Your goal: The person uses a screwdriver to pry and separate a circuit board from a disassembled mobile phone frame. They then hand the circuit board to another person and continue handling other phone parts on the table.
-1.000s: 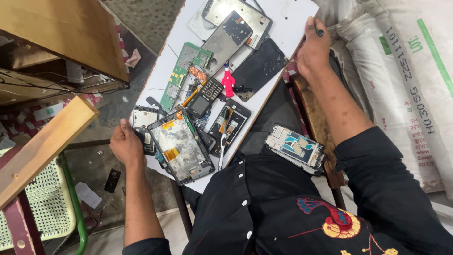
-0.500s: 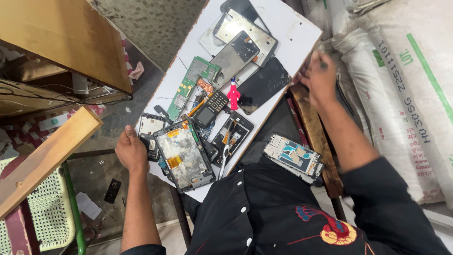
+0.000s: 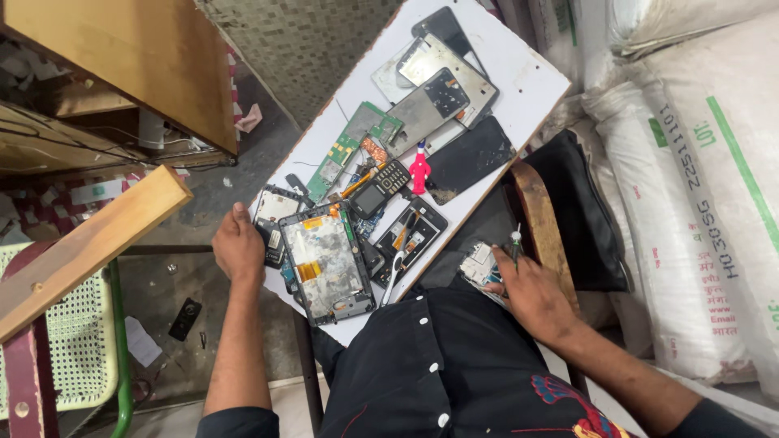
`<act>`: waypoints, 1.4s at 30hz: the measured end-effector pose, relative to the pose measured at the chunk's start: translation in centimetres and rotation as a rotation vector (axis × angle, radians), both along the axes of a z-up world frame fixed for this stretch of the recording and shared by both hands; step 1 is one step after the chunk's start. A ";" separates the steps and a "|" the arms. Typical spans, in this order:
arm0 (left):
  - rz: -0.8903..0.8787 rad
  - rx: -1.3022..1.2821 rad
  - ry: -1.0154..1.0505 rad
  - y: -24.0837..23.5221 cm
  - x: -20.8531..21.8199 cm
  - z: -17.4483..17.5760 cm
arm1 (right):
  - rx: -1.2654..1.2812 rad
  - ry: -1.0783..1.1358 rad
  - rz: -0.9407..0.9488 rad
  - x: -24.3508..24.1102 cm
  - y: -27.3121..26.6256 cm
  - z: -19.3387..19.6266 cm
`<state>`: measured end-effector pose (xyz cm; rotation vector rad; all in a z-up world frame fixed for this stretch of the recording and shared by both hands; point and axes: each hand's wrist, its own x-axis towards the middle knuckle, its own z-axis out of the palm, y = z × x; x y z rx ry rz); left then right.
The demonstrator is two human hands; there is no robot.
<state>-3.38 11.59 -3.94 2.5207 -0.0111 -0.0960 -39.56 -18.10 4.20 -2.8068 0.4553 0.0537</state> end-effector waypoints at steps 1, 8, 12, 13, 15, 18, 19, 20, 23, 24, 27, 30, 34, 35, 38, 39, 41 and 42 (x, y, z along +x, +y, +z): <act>-0.003 0.006 -0.001 -0.1 0.1 -0.1 | 0.046 0.115 -0.063 0.0 0.0 -0.3; 0.009 0.005 0.014 0.1 0.3 -0.6 | 0.100 0.079 -0.139 -0.6 0.3 0.4; 0.021 0.046 0.067 0.2 0.2 -0.7 | 0.114 0.169 -0.210 -0.6 0.9 0.9; 0.028 0.051 0.073 0.1 0.2 -0.7 | 0.132 0.185 -0.236 -0.4 0.8 0.8; 0.038 0.060 0.087 0.0 0.4 -0.8 | 0.188 0.219 -0.302 -0.3 0.5 0.6; 0.049 0.078 0.133 -0.1 0.5 -0.7 | 0.326 0.128 -0.353 -0.2 -0.5 0.7; 0.049 0.068 0.128 -0.2 0.7 -0.6 | 0.386 0.000 -0.324 -0.1 -1.1 0.8; 0.049 0.059 0.127 -0.1 0.5 -0.6 | 0.445 -0.124 -0.296 -0.1 -1.3 1.0; 0.057 0.050 0.154 -0.1 0.1 -0.4 | 0.485 -0.007 -0.435 0.5 -2.0 2.2; 0.062 0.049 0.164 -0.3 0.1 -0.1 | 0.486 -0.049 -0.402 1.3 -2.2 2.7; 0.060 0.028 0.140 -0.8 0.7 0.3 | 0.445 -0.233 -0.206 4.3 -2.5 3.9; 0.040 0.068 0.103 -0.5 0.1 -0.1 | 0.429 -0.296 -0.023 8.2 -2.2 4.2; 0.050 0.036 0.116 -0.7 0.5 0.4 | 0.512 -0.308 -0.061 14.7 -0.5 3.9; 0.042 0.030 0.113 -0.6 0.4 0.4 | 0.511 -0.292 -0.084 15.9 -0.2 3.8; 0.031 0.050 0.097 -0.4 0.0 0.3 | 0.583 -0.331 -0.089 18.5 0.3 3.0; 0.029 0.060 0.089 -0.3 0.0 0.3 | 0.557 -0.365 -0.057 19.1 0.3 2.8; 0.028 0.055 0.092 -0.6 0.3 0.4 | 0.499 -0.434 0.011 20.2 0.1 2.4; 0.027 0.051 0.094 -0.6 0.2 0.4 | 0.482 -0.432 0.018 20.6 0.0 2.2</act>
